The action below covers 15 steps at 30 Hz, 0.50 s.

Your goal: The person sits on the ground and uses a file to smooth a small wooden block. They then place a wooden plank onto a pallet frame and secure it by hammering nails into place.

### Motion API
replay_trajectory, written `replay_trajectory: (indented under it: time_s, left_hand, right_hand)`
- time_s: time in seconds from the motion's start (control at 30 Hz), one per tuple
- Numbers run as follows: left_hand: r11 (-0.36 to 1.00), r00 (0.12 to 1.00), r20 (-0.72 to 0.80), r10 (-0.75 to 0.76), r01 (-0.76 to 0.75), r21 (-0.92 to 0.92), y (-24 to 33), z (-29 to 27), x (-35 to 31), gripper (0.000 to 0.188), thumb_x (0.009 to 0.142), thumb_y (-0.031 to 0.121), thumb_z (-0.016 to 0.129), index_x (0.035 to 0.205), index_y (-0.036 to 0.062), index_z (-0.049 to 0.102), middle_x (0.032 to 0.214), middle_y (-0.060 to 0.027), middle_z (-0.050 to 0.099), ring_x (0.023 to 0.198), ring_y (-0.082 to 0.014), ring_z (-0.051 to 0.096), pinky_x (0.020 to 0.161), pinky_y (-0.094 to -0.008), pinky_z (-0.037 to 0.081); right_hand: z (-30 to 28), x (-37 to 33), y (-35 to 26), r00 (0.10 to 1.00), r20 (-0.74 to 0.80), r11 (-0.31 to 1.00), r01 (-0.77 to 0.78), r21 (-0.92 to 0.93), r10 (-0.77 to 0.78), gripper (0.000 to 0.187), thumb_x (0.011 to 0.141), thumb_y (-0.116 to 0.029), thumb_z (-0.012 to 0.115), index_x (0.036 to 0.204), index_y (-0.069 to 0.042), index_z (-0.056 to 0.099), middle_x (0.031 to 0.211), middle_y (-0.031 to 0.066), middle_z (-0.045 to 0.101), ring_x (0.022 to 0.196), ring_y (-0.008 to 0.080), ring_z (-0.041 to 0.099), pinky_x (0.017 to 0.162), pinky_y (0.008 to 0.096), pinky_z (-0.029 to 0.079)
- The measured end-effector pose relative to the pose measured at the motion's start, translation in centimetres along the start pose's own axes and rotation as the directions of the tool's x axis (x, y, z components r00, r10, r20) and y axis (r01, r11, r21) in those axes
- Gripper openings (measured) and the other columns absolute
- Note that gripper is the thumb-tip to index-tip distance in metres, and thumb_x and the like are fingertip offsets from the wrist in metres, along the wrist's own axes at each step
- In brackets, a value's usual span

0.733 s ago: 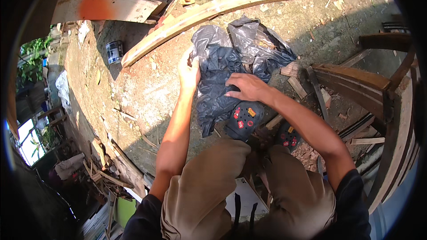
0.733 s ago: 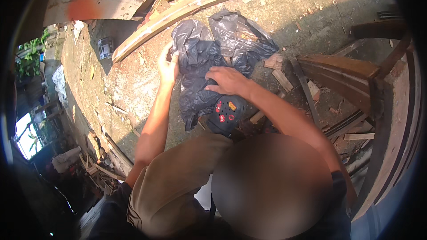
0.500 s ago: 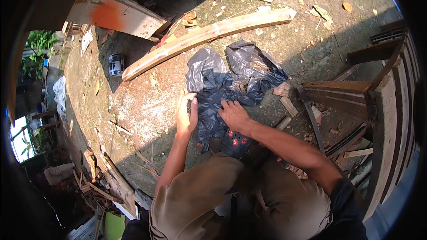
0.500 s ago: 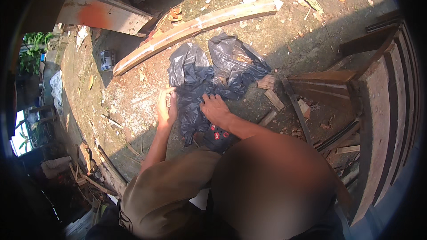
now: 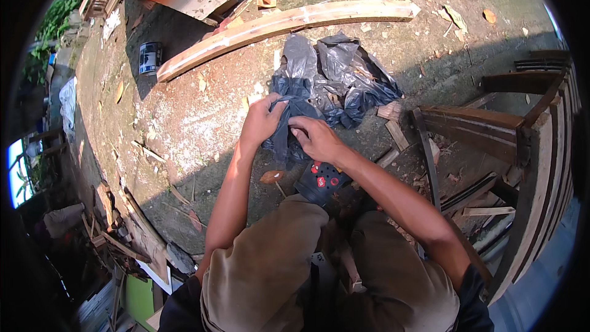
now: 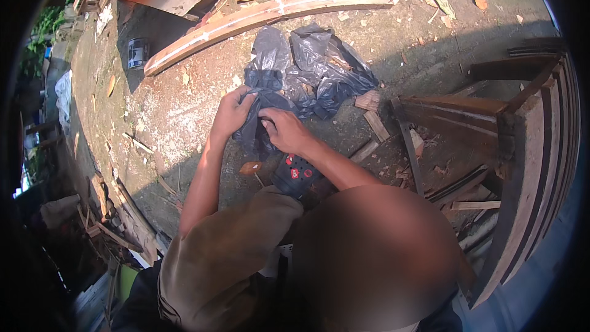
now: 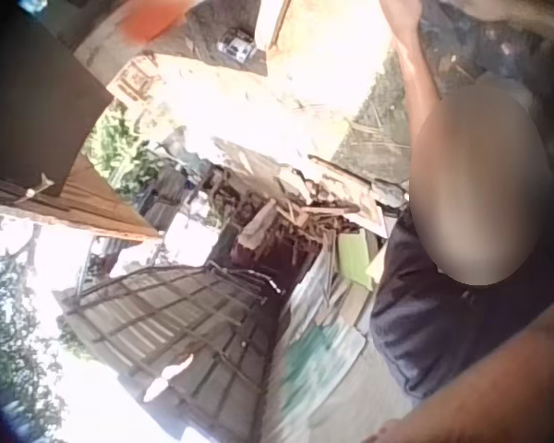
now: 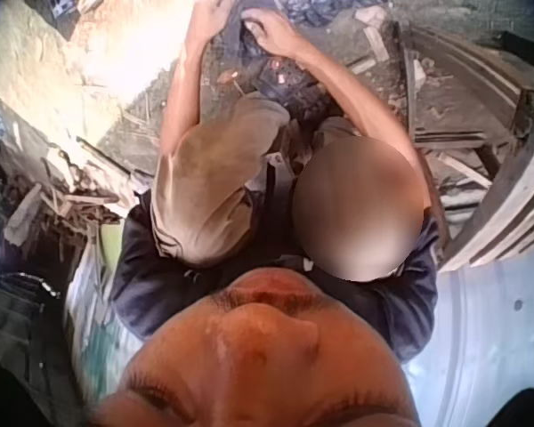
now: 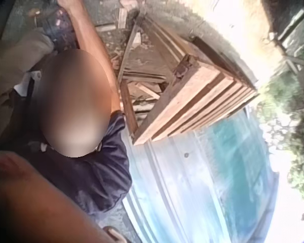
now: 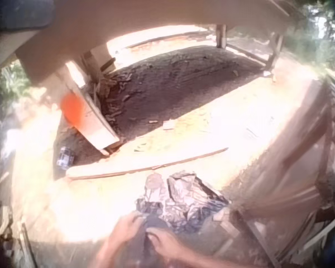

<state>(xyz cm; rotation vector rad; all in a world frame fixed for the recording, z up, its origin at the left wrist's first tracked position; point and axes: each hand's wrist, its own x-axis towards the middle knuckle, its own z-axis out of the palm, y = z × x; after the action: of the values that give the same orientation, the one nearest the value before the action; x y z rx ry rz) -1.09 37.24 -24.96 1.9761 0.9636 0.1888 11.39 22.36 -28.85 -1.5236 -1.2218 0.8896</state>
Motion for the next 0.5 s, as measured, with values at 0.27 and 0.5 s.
replay_trajectory:
  time_s: [0.27,0.5]
  left_hand:
    - [0.96,0.989,0.096,-0.113,0.083,0.267,-0.3,-1.8,-1.6,0.038,0.077,0.019,0.081,0.106,0.0033,0.062,0.088,-0.0181,0.069,0.083,-0.0342,0.068,0.077,-0.0418,0.052]
    - [0.977,0.982,-0.145,0.12,-0.091,0.194,3.0,-1.3,-3.3,0.038,0.074,-0.003,0.068,0.11,0.0067,0.062,0.119,-0.0163,0.059,0.115,-0.0402,0.054,0.096,-0.0447,0.044]
  right_hand:
    - [-3.3,0.8,-2.0,0.985,0.16,0.809,0.037,-0.586,0.071,0.058,0.074,-0.005,0.076,0.127,0.004,0.054,0.114,0.0239,0.065,0.105,0.04,0.062,0.097,0.0438,0.047]
    - [-1.9,1.1,-3.6,0.99,0.116,0.917,0.122,-0.379,-0.084,0.029,0.078,-0.006,0.072,0.104,0.003,0.063,0.105,0.0211,0.066,0.097,0.039,0.061,0.087,0.0482,0.048]
